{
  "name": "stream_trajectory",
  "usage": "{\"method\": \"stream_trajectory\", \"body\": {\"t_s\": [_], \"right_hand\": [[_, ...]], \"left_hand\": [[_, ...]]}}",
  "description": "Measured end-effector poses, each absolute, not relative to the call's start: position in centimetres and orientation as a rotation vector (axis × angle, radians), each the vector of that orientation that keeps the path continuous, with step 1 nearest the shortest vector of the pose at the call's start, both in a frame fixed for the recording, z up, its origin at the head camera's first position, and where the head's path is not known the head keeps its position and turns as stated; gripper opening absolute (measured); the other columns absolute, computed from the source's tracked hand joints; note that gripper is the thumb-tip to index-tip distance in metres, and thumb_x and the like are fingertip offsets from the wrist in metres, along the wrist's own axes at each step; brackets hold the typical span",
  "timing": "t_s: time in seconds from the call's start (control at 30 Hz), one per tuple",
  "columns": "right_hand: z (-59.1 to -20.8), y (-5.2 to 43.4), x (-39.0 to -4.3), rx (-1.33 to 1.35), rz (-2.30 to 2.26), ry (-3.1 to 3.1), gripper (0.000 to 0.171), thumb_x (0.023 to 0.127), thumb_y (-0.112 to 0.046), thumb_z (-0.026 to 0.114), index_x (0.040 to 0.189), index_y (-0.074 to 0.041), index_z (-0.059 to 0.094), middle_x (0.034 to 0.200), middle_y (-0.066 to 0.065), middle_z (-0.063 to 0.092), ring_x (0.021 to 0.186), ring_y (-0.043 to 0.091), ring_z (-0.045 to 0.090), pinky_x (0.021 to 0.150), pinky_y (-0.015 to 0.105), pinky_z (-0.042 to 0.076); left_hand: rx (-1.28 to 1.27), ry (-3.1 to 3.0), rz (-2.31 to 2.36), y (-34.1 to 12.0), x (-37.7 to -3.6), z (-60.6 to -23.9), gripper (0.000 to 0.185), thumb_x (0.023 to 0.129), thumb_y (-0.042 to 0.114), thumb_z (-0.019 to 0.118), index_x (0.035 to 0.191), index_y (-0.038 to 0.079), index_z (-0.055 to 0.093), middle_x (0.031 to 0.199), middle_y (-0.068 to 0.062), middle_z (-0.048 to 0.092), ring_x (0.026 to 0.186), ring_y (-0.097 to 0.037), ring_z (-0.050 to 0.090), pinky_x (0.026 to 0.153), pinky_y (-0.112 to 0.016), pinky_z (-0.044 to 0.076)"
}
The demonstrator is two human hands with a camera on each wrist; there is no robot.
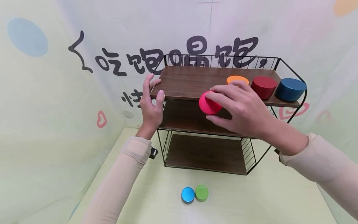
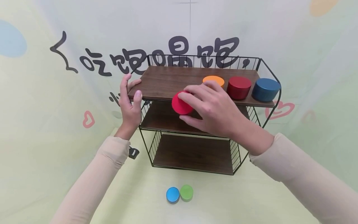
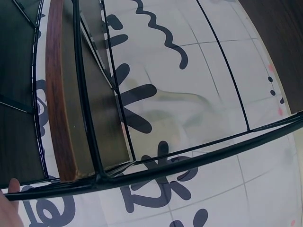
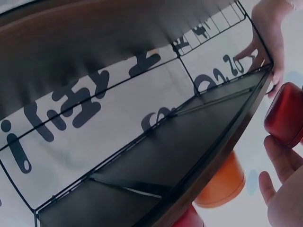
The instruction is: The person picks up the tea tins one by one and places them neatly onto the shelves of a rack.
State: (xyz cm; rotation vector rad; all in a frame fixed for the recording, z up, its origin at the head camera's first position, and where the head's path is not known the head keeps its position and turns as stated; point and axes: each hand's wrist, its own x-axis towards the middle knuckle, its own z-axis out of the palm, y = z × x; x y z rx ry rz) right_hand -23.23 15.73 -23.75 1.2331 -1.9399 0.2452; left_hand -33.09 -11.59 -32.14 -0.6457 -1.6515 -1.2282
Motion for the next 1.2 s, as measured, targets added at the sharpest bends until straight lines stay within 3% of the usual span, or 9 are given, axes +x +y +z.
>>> {"method": "stream_trajectory", "body": {"t_s": [0.33,1.2], "right_hand": [[-22.4,16.2,-24.3,1.144,0.280,-1.996,0.062,0.069,-0.026,0.088,0.122,-0.003,0.068,0.114,0.019,0.068,0.105,0.034,0.061,0.094,0.052,0.040],[-21.8,15.8,-26.6,0.854,0.246,-2.293,0.052,0.085,-0.037,0.075,0.126,-0.007,0.066,0.118,0.016,0.069,0.114,0.033,0.059,0.098,0.051,0.036]], "left_hand": [[-0.644,-1.654,-1.232,-11.6,-33.0,-32.1,0.054,0.094,0.027,0.048,0.143,0.003,0.044,0.124,-0.012,0.065,0.123,-0.017,0.056,0.098,-0.036,0.037],[-0.648,-1.651,-1.224,-11.7,-33.2,-32.3,0.054,0.094,0.026,0.048,0.143,0.003,0.044,0.124,-0.012,0.065,0.124,-0.018,0.056,0.099,-0.036,0.037]]}}
